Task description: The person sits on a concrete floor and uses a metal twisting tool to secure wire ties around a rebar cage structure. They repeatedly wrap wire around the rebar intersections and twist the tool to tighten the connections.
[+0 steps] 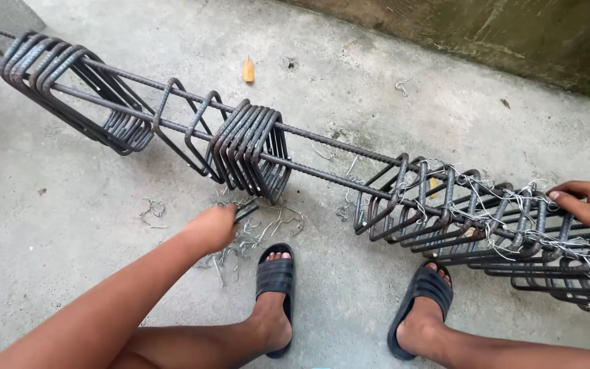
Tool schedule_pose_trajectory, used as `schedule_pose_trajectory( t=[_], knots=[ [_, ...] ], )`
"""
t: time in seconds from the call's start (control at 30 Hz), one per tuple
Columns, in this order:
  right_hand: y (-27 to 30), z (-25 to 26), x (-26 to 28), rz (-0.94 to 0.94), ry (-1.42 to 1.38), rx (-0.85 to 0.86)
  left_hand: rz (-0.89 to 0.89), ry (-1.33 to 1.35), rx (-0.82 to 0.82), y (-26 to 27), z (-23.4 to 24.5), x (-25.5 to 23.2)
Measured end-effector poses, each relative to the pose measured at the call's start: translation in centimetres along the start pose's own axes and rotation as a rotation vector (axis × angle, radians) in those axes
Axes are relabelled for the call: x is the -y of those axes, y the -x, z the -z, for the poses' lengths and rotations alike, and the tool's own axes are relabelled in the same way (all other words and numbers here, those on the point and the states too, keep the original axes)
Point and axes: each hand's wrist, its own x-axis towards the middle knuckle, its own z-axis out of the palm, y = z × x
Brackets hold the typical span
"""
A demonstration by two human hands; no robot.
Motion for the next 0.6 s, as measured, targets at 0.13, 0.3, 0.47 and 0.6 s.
schedule_pose_trajectory(
  t=[0.13,0.3,0.47,0.6],
  knots=[
    [-0.1,0.2,0.9,0.017,-0.09,-0.048,-0.046,0.126,0.004,1.1,2.4,-2.5],
    [0.1,0.0,0.6,0.016,-0.013,-0.055,-0.049,0.066,-0.028,0.4,3.1,-1.2],
    [0.3,0.0,0.7,0.004,-0.06,-0.06,0.04,-0.114,-0.119,2.8,7.5,-1.9],
    [-1.3,-0.1,0.0,-0.022,0.072,-0.056,0.095,-0.149,0.0,2.0,7.4,0.3]
  ],
)
